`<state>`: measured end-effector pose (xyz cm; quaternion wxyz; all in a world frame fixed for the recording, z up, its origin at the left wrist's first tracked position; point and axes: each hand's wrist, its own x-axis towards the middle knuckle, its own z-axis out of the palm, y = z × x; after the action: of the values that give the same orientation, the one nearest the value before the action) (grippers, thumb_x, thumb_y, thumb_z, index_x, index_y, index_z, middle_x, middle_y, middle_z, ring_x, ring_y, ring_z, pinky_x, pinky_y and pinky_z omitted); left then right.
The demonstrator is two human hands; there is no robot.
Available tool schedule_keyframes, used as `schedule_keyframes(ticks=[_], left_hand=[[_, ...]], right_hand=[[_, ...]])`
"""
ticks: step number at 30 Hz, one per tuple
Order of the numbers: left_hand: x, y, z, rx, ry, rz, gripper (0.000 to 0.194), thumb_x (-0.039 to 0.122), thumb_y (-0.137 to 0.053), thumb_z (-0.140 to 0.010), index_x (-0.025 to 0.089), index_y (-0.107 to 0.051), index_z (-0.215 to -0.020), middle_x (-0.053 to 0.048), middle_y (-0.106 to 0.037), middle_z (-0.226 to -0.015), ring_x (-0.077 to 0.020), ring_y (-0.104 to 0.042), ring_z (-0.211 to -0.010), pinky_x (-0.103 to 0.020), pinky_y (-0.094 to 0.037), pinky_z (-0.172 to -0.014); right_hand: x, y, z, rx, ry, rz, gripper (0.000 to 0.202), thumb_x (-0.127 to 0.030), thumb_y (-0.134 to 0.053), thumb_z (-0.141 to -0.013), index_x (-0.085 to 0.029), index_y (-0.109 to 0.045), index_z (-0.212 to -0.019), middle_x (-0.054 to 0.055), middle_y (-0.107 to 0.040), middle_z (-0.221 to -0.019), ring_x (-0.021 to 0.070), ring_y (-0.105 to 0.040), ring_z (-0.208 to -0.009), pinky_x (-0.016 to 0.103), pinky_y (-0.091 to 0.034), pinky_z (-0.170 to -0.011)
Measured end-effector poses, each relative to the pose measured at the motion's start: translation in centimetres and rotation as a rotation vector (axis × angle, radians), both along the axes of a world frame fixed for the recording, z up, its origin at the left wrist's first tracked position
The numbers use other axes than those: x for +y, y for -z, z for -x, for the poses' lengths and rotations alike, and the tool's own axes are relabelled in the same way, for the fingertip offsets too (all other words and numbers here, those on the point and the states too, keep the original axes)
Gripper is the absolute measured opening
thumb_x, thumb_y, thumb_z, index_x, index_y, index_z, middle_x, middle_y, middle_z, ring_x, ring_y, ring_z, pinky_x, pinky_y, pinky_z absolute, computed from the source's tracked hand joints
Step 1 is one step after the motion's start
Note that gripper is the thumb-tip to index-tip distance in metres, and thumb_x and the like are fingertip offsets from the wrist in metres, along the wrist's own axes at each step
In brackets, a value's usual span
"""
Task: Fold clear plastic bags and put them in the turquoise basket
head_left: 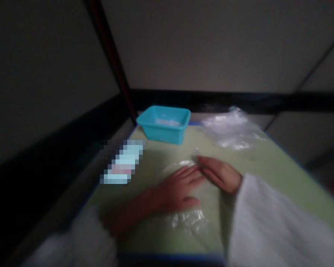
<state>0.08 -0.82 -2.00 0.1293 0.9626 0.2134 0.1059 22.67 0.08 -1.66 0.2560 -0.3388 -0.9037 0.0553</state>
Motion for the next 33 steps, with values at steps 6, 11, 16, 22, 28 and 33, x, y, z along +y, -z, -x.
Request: schedule_keyframes(ticks=[6,11,16,22,28,33], left_hand=[[0.1,-0.3,-0.2,-0.014,0.040,0.007,0.066,0.046,-0.052,-0.086,0.020,-0.029,-0.143,-0.011,-0.025,-0.150,-0.0291,-0.017,-0.140,-0.047,-0.017,-0.114],[0.0,-0.1,0.0,-0.032,0.041,0.001,0.064,0.046,-0.051,-0.086,0.020,-0.032,-0.142,-0.010,-0.022,-0.151,-0.0285,-0.016,-0.140,-0.047,-0.017,-0.114],[-0.1,0.3,0.0,-0.023,-0.051,-0.019,0.072,0.051,-0.055,-0.082,0.015,-0.033,-0.140,-0.014,-0.024,-0.151,-0.0287,-0.015,-0.141,-0.046,-0.015,-0.114],[-0.1,0.5,-0.2,0.026,-0.058,-0.017,0.074,0.052,-0.054,-0.081,0.017,-0.029,-0.142,-0.012,-0.024,-0.151,-0.0296,-0.014,-0.141,-0.048,-0.010,-0.114],[-0.2,0.4,-0.4,-0.024,-0.048,-0.015,0.074,0.050,-0.055,-0.081,0.018,-0.028,-0.142,-0.012,-0.033,-0.146,-0.0294,-0.027,-0.136,-0.048,-0.012,-0.114],[-0.2,0.3,-0.4,0.013,-0.053,-0.029,0.071,0.053,-0.051,-0.083,0.018,-0.030,-0.142,-0.012,-0.025,-0.150,-0.0307,-0.016,-0.140,-0.049,-0.011,-0.114]], right_hand=[[1.2,2.0,-0.5,-0.149,0.114,0.059,0.055,-0.045,-0.030,-0.095,-0.013,-0.038,-0.139,0.019,-0.043,-0.140,0.0271,-0.039,-0.130,0.050,-0.035,-0.104],[2.0,2.7,-1.7,-0.242,0.376,0.058,0.059,-0.051,-0.028,-0.094,-0.013,-0.040,-0.138,0.018,-0.039,-0.143,0.0307,-0.035,-0.132,0.055,-0.032,-0.103],[2.4,2.1,-1.6,-0.203,0.326,0.086,0.054,-0.047,-0.031,-0.095,-0.011,-0.047,-0.132,0.018,-0.047,-0.137,0.0291,-0.041,-0.128,0.053,-0.033,-0.104],[1.7,1.3,-0.8,-0.102,0.203,0.199,0.049,-0.047,-0.032,-0.095,-0.019,-0.047,-0.133,0.015,-0.045,-0.139,0.0306,-0.037,-0.131,0.061,-0.024,-0.104],[1.2,0.1,0.1,0.080,-0.040,0.289,0.040,-0.043,-0.035,-0.095,-0.020,-0.060,-0.116,0.013,-0.051,-0.135,0.0241,-0.047,-0.124,0.051,-0.032,-0.104],[1.6,1.0,-0.5,0.034,0.207,0.138,0.047,-0.047,-0.033,-0.094,-0.017,-0.059,-0.120,0.018,-0.049,-0.135,0.0289,-0.044,-0.125,0.053,-0.034,-0.101]])
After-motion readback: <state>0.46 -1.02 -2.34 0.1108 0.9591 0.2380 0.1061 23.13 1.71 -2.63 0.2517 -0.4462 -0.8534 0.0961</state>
